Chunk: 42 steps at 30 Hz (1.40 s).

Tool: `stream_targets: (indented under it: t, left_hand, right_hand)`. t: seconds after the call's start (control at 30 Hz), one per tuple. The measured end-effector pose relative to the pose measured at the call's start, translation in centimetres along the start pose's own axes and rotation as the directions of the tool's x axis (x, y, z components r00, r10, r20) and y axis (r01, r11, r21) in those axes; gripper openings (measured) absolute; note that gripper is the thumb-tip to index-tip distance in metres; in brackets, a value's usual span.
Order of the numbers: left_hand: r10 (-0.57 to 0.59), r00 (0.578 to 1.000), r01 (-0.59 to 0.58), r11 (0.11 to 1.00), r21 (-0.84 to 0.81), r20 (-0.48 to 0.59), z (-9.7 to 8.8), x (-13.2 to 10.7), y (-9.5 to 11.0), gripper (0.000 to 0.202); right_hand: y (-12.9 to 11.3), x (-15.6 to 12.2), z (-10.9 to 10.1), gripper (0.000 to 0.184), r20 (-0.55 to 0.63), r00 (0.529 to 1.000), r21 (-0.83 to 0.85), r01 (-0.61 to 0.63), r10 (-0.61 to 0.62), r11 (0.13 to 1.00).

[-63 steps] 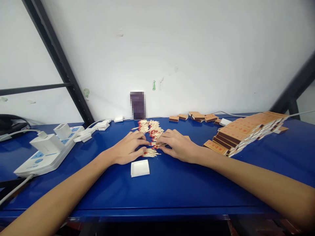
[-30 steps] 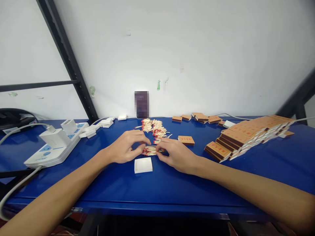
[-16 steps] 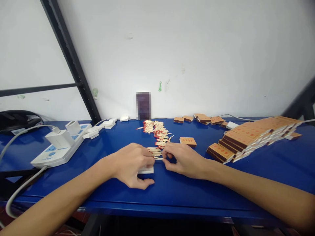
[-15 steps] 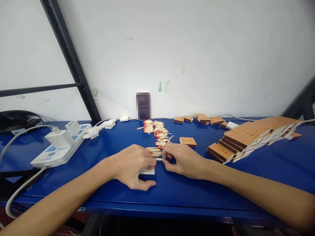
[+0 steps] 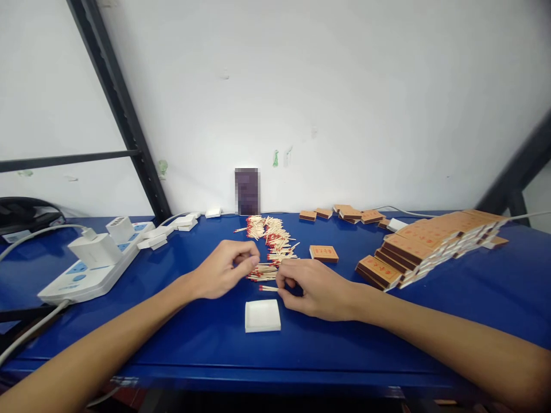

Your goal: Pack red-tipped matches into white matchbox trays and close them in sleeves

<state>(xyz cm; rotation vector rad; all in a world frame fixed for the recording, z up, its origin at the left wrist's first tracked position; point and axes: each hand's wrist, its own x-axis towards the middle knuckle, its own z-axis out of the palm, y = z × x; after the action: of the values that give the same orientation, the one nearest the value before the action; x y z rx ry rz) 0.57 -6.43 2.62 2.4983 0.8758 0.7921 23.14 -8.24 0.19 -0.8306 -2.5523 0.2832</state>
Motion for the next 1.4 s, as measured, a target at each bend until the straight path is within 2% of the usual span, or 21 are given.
stream_targets:
  t: [0.1,0.27,0.33,0.4,0.5,0.6,0.7,0.8,1.0,1.27,1.4]
  left_hand:
    - [-0.065,0.997,0.066,0.998,0.011,-0.044,-0.2,0.2,-1.8,0.035]
    - [0.031,0.998,-0.012,0.946,0.324,-0.054,-0.2,0.3,-3.2,0.041]
    - [-0.015,0.997,0.048,0.893,0.447,-0.077,-0.4,0.2,-3.3,0.045]
    - [-0.109,0.991,0.133,0.823,0.552,-0.078,-0.7,0.1,-3.1,0.045]
    - [-0.181,0.983,0.159,0.757,0.634,-0.030,-1.0,-0.2,-2.5,0.030]
    - [-0.129,0.991,0.087,0.812,0.577,0.032,-1.0,-0.2,-1.5,0.015]
    - [0.001,0.985,-0.078,0.895,0.439,0.172,-1.0,-0.1,-0.6,0.015]
    - [0.096,0.967,-0.181,0.912,0.369,0.238,-0.9,-0.1,-0.5,0.015]
    - [0.078,0.958,-0.174,0.923,0.344,0.277,-0.4,0.0,-1.1,0.014]
    - [0.032,0.963,-0.131,0.924,0.359,0.269,-0.4,0.2,-1.2,0.015]
    - [0.051,0.958,-0.157,0.916,0.369,0.281,-0.4,0.1,-1.0,0.016]
  right_hand:
    - [-0.2,0.2,0.1,0.008,-0.007,1.000,-0.007,0.013,-0.013,1.000]
    - [-0.2,0.1,0.1,0.009,0.043,0.997,0.020,0.064,-0.065,0.998]
    - [-0.2,0.0,0.1,0.008,0.060,0.994,0.040,0.085,-0.087,0.996]
    - [-0.2,-0.1,0.1,0.008,0.059,0.994,0.035,0.093,-0.095,0.995]
    - [-0.4,0.0,-0.1,0.011,0.041,0.997,-0.011,0.063,-0.063,0.998]
    - [-0.4,0.0,-0.2,0.010,0.034,0.999,-0.034,0.030,-0.029,0.999]
    - [0.0,0.0,-0.2,0.009,0.024,1.000,-0.030,0.007,-0.006,1.000]
    - [0.7,0.0,-0.1,0.013,0.012,1.000,-0.030,0.022,-0.022,0.999]
    - [1.3,0.1,0.2,0.020,0.002,1.000,0.000,0.025,-0.025,1.000]
    - [1.3,0.4,0.3,0.015,-0.013,0.999,-0.014,-0.048,0.047,0.999]
    - [1.4,0.3,0.3,0.017,-0.015,0.999,0.009,-0.046,0.046,0.999]
